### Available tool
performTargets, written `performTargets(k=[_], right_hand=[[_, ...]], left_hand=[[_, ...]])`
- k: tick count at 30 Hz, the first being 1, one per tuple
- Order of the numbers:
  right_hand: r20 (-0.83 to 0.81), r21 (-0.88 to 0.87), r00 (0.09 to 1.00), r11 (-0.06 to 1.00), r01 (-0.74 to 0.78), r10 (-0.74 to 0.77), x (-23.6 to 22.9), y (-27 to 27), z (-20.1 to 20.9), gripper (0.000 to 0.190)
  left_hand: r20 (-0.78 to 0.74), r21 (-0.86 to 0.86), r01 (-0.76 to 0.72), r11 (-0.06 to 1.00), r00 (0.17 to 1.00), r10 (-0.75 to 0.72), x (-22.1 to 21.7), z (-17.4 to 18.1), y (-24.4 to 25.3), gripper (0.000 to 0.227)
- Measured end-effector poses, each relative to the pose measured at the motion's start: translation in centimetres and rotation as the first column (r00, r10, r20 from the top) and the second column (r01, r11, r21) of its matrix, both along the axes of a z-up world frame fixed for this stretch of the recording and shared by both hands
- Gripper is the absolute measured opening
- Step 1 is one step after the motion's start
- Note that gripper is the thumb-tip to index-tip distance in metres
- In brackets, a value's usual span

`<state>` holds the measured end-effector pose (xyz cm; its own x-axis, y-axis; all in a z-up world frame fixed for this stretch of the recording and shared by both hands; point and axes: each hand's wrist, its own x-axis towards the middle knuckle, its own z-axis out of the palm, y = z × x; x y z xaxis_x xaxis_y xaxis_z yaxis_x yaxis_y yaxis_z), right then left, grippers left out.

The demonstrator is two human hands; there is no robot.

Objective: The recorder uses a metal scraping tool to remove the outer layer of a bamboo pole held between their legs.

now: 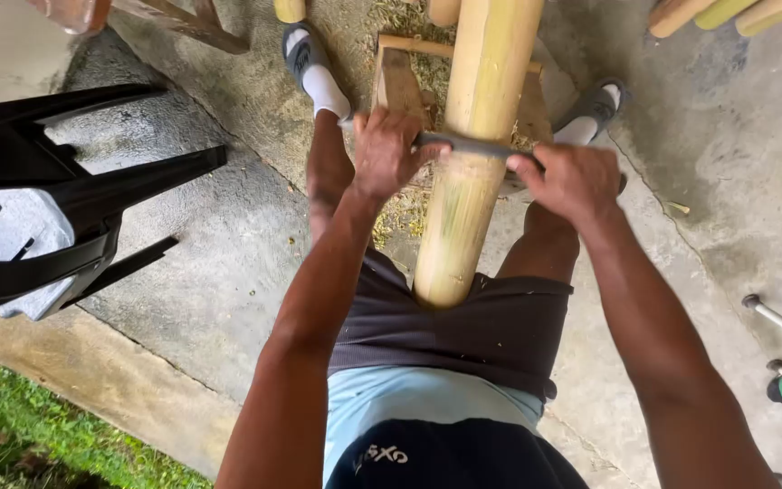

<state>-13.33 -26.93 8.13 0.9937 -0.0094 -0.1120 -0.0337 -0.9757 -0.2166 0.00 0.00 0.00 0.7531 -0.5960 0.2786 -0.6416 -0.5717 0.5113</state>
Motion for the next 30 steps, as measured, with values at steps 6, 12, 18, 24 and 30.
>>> performTargets(k=[6,12,18,24,30], right_hand=[[-0.155,-0.049,0.985,0.996,0.068,-0.075,1.1,-0.1,0.1,0.063],[-0.081,0.021,0.994,0.997,0.077,-0.075,-3.6,1.7,-1.4,0.053],[0.142,-0.072,0.987,0.994,0.081,-0.07,0.2,2.0,-0.7,0.057],[-0.121,-0.068,0.982,0.988,0.135,-0.143,-1.8,3.0,0.7,0.051],[-0.029,-0.054,0.99,0.989,0.139,-0.14,-0.7,3.8,1.0,0.054]], left_hand=[[-0.07,0.12,0.036,0.992,0.997,-0.027,2.3,-1.8,-1.0,0.071],[-0.029,-0.018,0.088,0.996,0.996,-0.089,-2.0,1.2,1.6,0.068],[0.087,-0.077,0.099,0.992,0.992,-0.092,2.8,0.3,0.0,0.065],[-0.049,0.004,0.113,0.994,0.992,-0.113,-1.6,-3.1,1.9,0.071],[-0.22,0.092,0.103,0.99,0.972,-0.081,2.6,1.4,0.7,0.065]])
